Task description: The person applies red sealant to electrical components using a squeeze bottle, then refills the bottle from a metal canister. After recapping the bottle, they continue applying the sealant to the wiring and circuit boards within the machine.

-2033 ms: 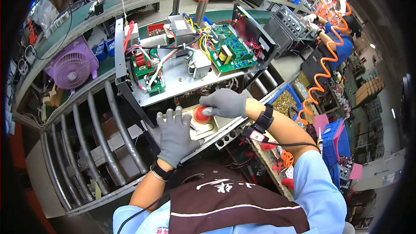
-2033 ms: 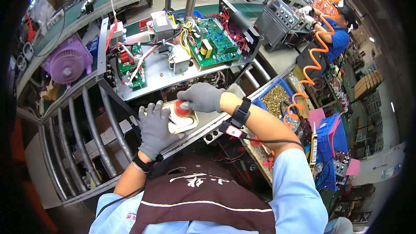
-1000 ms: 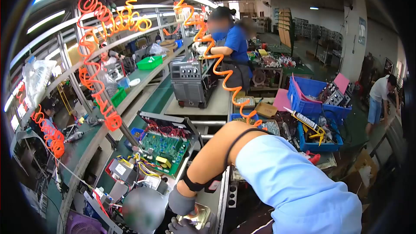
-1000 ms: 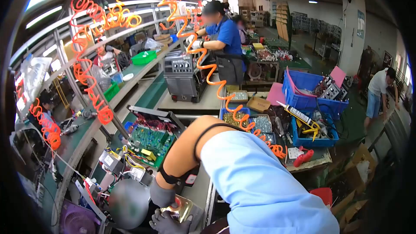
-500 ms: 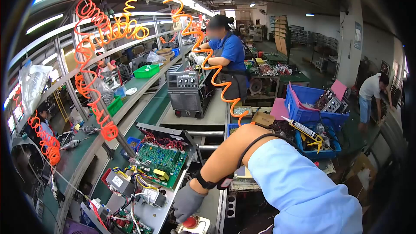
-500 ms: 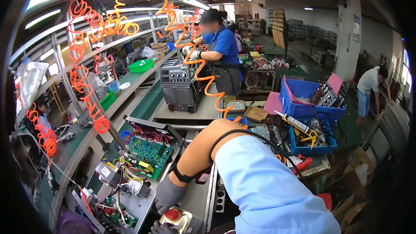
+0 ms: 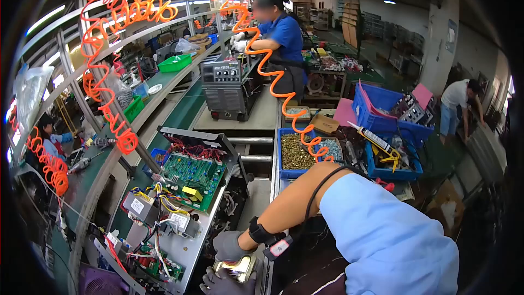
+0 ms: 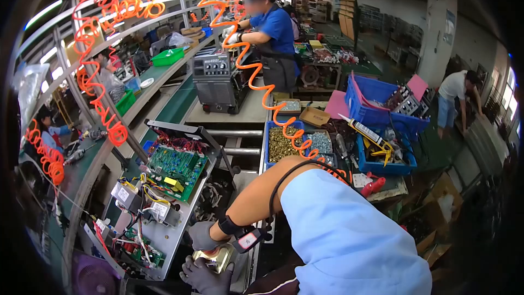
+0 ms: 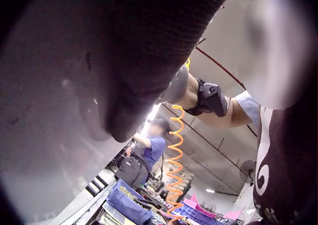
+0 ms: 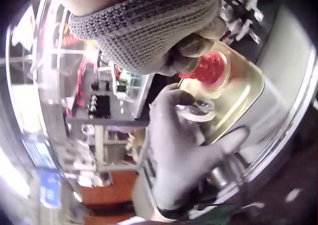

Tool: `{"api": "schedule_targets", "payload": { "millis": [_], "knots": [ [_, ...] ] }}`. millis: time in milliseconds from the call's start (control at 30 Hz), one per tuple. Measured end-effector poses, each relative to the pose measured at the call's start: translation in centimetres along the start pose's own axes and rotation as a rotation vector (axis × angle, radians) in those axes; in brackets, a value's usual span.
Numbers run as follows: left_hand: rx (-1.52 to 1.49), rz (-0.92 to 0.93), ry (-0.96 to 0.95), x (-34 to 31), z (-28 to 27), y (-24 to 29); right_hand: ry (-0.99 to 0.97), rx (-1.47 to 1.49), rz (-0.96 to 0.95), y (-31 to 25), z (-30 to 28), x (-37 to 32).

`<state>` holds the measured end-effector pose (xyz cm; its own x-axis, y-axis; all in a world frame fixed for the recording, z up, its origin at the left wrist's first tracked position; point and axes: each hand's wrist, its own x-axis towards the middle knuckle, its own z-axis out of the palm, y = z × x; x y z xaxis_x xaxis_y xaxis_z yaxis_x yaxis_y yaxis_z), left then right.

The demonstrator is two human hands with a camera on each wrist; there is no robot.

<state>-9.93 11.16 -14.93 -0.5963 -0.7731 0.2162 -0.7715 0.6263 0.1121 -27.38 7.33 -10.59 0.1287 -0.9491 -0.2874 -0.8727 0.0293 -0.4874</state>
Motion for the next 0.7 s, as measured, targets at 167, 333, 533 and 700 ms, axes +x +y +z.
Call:
{"api": "schedule_targets", "payload": {
  "millis": [167, 333, 533, 700],
  "knots": [
    [0.041, 0.087, -0.043, 0.8, -1.0, -0.4, 0.148, -0.512, -0.373, 0.0, -0.1, -0.5],
    [0.065, 0.199, -0.123, 1.7, -0.9, -1.8, -0.003, -0.569, -0.115, 0.5, 3.5, 4.3],
    [0.031, 0.22, -0.03, 1.5, 0.8, -1.9, -0.241, -0.696, -0.349, 1.1, 2.0, 2.6],
    [0.043, 0.237, -0.011, 1.6, 1.1, -2.2, 0.292, -0.326, -0.15, 1.8, 0.0, -1.5]
  ]
}}
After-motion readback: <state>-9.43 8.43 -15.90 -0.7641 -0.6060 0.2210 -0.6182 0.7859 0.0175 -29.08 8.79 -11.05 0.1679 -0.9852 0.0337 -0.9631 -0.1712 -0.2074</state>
